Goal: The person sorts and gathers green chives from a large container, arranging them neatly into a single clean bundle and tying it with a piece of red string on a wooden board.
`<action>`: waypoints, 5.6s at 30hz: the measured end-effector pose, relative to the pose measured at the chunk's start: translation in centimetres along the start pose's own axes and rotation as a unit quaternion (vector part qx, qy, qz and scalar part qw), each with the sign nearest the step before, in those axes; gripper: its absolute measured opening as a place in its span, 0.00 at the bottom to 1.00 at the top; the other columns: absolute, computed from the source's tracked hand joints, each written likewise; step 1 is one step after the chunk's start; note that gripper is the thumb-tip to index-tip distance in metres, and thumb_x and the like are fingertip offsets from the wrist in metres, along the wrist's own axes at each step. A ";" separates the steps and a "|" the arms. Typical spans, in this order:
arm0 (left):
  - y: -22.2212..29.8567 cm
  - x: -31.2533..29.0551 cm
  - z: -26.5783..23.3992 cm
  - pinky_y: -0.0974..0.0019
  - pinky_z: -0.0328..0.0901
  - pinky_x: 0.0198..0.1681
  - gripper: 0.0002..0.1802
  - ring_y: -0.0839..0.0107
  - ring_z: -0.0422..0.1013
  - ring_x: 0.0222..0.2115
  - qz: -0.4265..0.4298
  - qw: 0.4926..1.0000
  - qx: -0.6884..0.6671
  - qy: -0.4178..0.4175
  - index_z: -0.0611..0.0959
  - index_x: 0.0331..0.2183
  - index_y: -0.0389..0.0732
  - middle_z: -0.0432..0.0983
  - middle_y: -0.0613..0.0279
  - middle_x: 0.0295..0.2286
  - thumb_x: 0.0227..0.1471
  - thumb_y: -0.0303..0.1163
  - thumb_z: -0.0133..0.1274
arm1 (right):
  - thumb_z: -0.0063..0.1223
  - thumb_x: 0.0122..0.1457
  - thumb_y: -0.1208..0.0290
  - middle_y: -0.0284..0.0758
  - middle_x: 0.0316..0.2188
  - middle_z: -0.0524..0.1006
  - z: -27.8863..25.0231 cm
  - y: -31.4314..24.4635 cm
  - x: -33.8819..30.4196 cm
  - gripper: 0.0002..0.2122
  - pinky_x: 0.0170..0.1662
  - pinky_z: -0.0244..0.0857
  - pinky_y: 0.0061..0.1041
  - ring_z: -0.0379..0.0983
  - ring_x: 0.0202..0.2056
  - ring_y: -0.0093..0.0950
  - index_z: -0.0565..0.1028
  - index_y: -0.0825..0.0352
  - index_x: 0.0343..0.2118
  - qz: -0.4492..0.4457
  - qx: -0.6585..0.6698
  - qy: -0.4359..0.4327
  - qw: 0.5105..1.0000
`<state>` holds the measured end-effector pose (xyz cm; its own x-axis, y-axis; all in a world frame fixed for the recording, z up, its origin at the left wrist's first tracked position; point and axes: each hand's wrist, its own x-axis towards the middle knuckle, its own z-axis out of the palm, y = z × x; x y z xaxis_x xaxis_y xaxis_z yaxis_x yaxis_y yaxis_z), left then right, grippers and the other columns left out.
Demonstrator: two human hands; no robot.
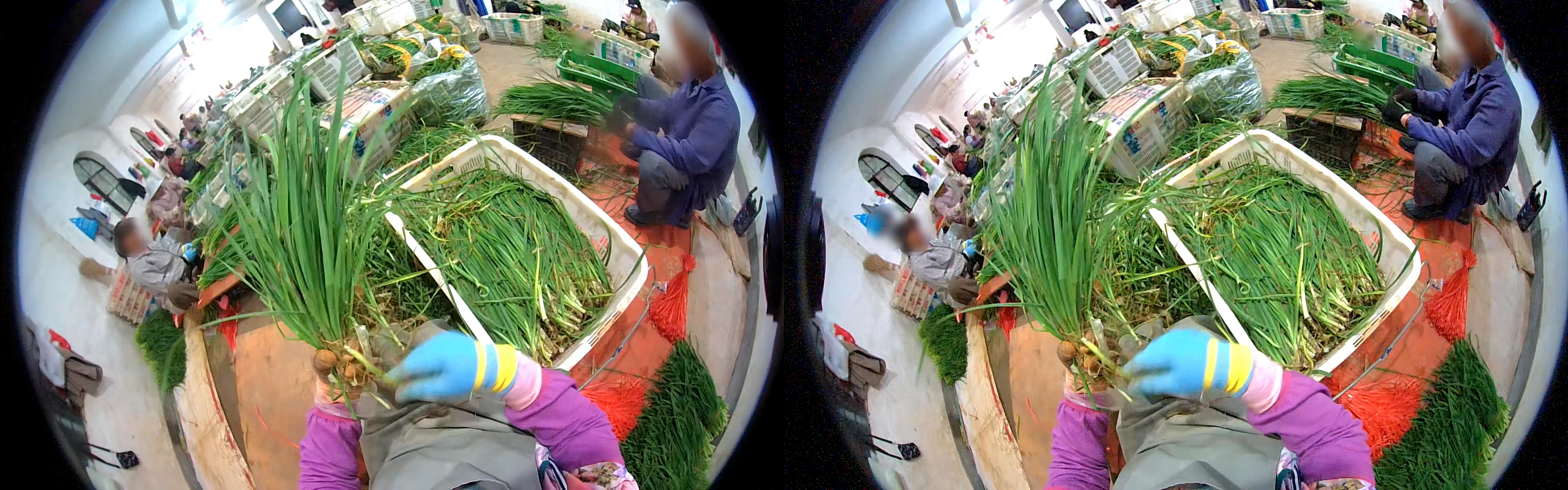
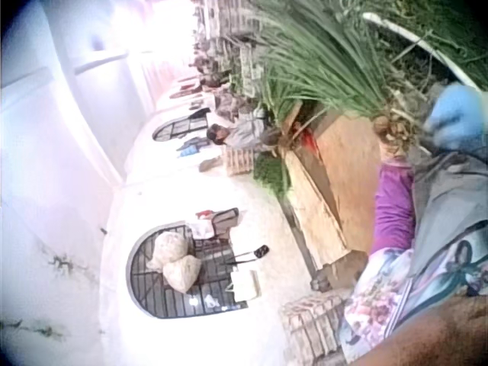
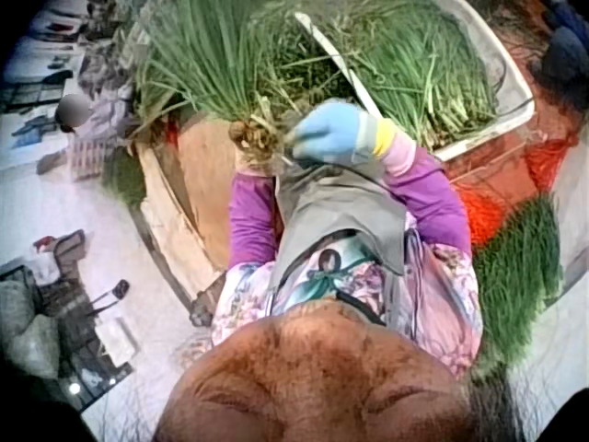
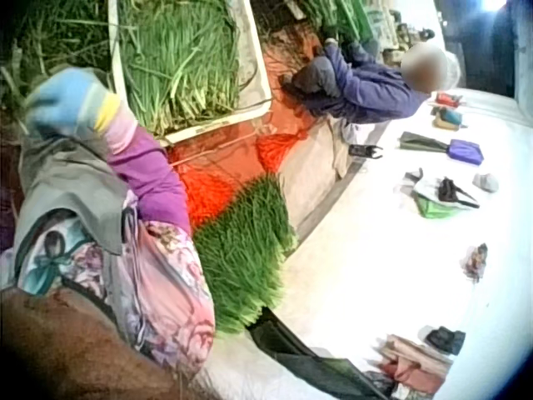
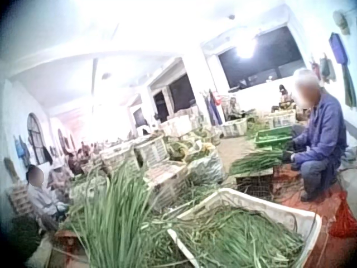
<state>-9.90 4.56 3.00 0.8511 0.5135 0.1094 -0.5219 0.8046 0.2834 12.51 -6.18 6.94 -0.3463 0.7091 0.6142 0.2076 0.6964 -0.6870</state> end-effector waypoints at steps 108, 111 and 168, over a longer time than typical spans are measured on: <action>26.5 -1.4 7.6 0.67 0.64 0.42 0.23 0.73 0.69 0.38 0.116 0.680 0.719 0.089 0.77 0.42 0.39 0.74 0.63 0.36 0.41 0.33 0.62 | 0.66 0.40 0.67 0.38 0.46 0.70 15.6 16.1 30.5 0.31 0.51 0.60 0.29 0.66 0.48 0.30 0.66 0.68 0.49 0.034 0.159 -0.193 0.968; 27.7 -1.5 8.1 0.65 0.70 0.35 0.19 0.68 0.73 0.34 0.140 0.715 0.651 0.215 0.76 0.39 0.37 0.74 0.57 0.38 0.44 0.34 0.58 | 0.70 0.35 0.60 0.42 0.55 0.60 15.7 16.5 28.2 0.47 0.58 0.51 0.31 0.56 0.56 0.32 0.53 0.68 0.58 0.110 0.278 -0.142 0.944; 30.0 3.6 16.2 0.58 0.67 0.39 0.13 0.61 0.70 0.29 0.395 0.708 0.400 0.429 0.74 0.38 0.35 0.73 0.55 0.30 0.56 0.32 0.39 | 0.57 0.52 0.62 0.26 0.13 0.67 8.8 13.6 19.0 0.09 0.11 0.52 0.21 0.60 0.12 0.19 0.72 0.61 0.24 0.316 0.476 0.239 0.785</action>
<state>-21.54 25.71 27.35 -0.2140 0.9768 0.0126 -0.3243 -0.0832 0.9423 0.67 15.81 5.81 -0.0192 0.9987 -0.0479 -0.6572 -0.0487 -0.7522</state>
